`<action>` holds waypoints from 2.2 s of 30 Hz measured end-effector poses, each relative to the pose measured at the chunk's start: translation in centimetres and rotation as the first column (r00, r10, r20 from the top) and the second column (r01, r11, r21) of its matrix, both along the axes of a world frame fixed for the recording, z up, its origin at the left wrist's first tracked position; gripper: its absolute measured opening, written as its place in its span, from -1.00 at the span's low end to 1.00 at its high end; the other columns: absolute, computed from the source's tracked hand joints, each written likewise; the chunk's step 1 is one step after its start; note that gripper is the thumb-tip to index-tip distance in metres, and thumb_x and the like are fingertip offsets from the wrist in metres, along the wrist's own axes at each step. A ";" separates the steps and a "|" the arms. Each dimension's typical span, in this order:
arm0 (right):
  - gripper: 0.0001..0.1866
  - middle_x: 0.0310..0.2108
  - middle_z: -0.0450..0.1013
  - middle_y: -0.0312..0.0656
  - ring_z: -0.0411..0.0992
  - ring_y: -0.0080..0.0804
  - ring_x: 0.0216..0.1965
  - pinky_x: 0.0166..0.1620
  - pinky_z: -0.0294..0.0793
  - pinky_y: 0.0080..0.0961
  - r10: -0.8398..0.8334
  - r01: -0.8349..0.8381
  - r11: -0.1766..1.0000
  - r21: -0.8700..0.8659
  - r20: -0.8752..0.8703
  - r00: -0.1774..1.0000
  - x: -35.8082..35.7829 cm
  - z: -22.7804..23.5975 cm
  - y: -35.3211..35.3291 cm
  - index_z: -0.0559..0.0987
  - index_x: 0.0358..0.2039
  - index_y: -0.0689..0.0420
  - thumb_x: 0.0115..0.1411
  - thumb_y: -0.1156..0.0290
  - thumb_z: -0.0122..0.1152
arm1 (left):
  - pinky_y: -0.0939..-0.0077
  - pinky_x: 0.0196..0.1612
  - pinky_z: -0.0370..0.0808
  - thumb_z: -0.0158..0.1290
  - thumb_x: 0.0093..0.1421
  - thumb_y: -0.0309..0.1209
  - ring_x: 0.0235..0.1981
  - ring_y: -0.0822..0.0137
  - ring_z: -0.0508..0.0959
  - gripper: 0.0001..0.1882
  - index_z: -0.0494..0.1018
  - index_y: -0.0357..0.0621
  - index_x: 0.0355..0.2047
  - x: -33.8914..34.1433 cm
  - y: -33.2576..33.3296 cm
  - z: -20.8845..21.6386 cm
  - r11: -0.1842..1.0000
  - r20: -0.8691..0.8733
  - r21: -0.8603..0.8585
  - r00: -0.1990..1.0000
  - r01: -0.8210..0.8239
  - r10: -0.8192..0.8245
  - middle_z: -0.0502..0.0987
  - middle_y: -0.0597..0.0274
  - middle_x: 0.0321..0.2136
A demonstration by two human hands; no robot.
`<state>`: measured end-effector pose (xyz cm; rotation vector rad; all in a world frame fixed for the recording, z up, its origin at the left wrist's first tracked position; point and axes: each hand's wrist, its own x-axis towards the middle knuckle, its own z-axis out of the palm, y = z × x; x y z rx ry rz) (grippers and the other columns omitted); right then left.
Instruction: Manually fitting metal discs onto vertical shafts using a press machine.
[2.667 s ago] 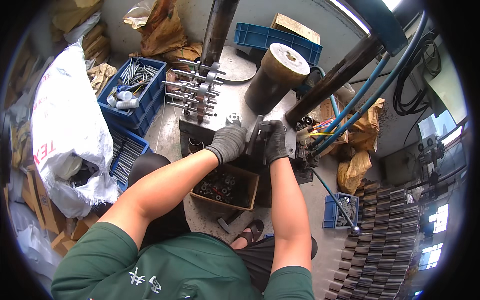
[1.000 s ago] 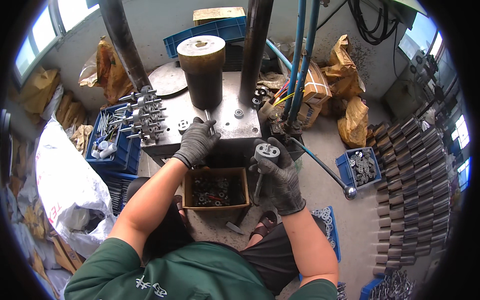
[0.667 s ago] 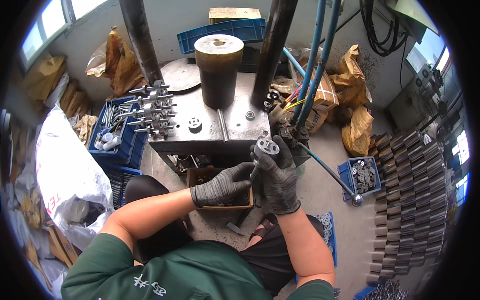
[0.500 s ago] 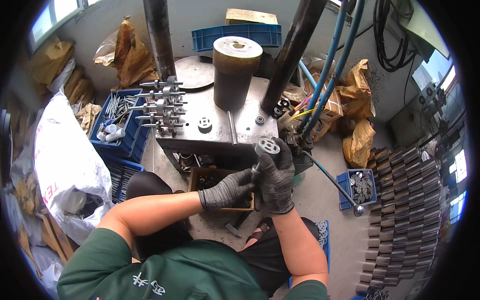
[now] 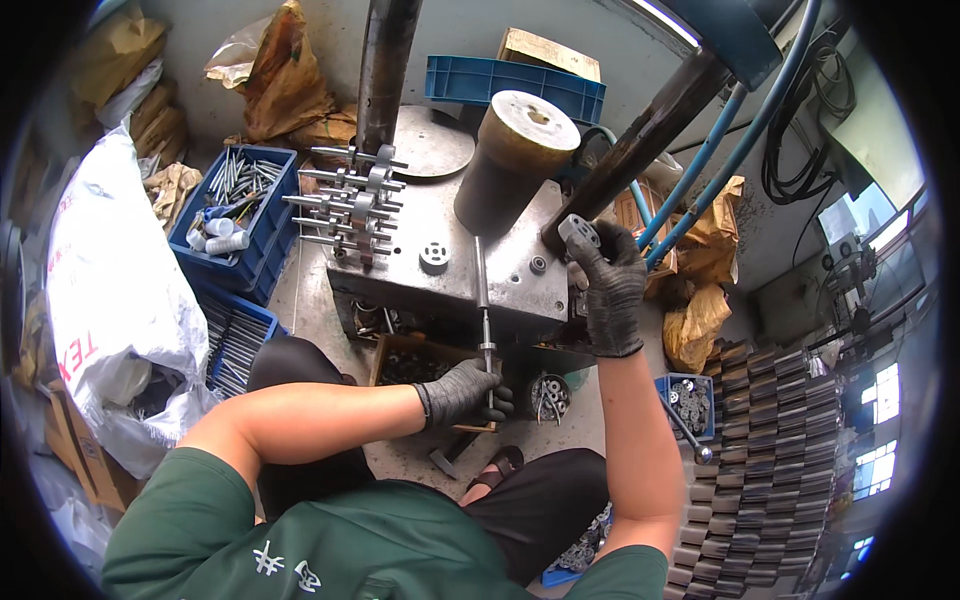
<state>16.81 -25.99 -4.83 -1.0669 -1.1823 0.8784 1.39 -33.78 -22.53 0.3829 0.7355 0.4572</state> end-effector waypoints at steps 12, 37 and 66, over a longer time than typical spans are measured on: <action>-0.62 -0.22 0.63 -0.15 0.59 -0.46 -0.21 -0.10 0.59 -0.54 -0.161 0.001 0.962 0.274 0.559 0.813 -1.0 6.8 14.5 0.63 -0.07 0.25 0.10 0.42 0.44 | 0.33 -0.44 0.64 -0.09 0.42 -0.39 -0.43 0.19 0.64 -0.75 0.28 -0.18 0.05 0.0 4.2 0.4 0.973 -0.131 0.201 0.981 -0.113 0.141 0.56 0.05 -0.26; -0.73 -0.29 0.56 -0.05 0.53 -0.06 -0.18 0.11 0.40 -0.14 -0.062 -0.208 0.978 0.009 0.967 -0.249 8.1 10.5 -5.1 0.66 -0.17 0.12 0.11 0.33 0.31 | 0.21 -0.37 0.72 0.16 0.10 -0.75 -0.35 0.13 0.65 -0.44 0.26 -0.27 0.10 -2.3 6.8 1.1 0.912 -0.119 0.398 0.981 -0.096 0.156 0.46 0.03 -0.24; -0.41 -0.10 0.56 0.08 0.57 0.00 -0.05 0.05 0.54 -0.12 -0.344 0.426 0.865 0.263 0.931 0.125 17.7 12.4 -5.5 0.63 -0.10 0.20 0.25 -0.14 0.15 | 0.37 -0.44 0.65 0.08 0.24 -0.69 -0.49 0.28 0.60 -0.70 0.29 -0.19 -0.07 -2.5 31.1 25.9 -0.077 0.261 0.943 0.576 -0.324 0.775 0.46 0.16 -0.42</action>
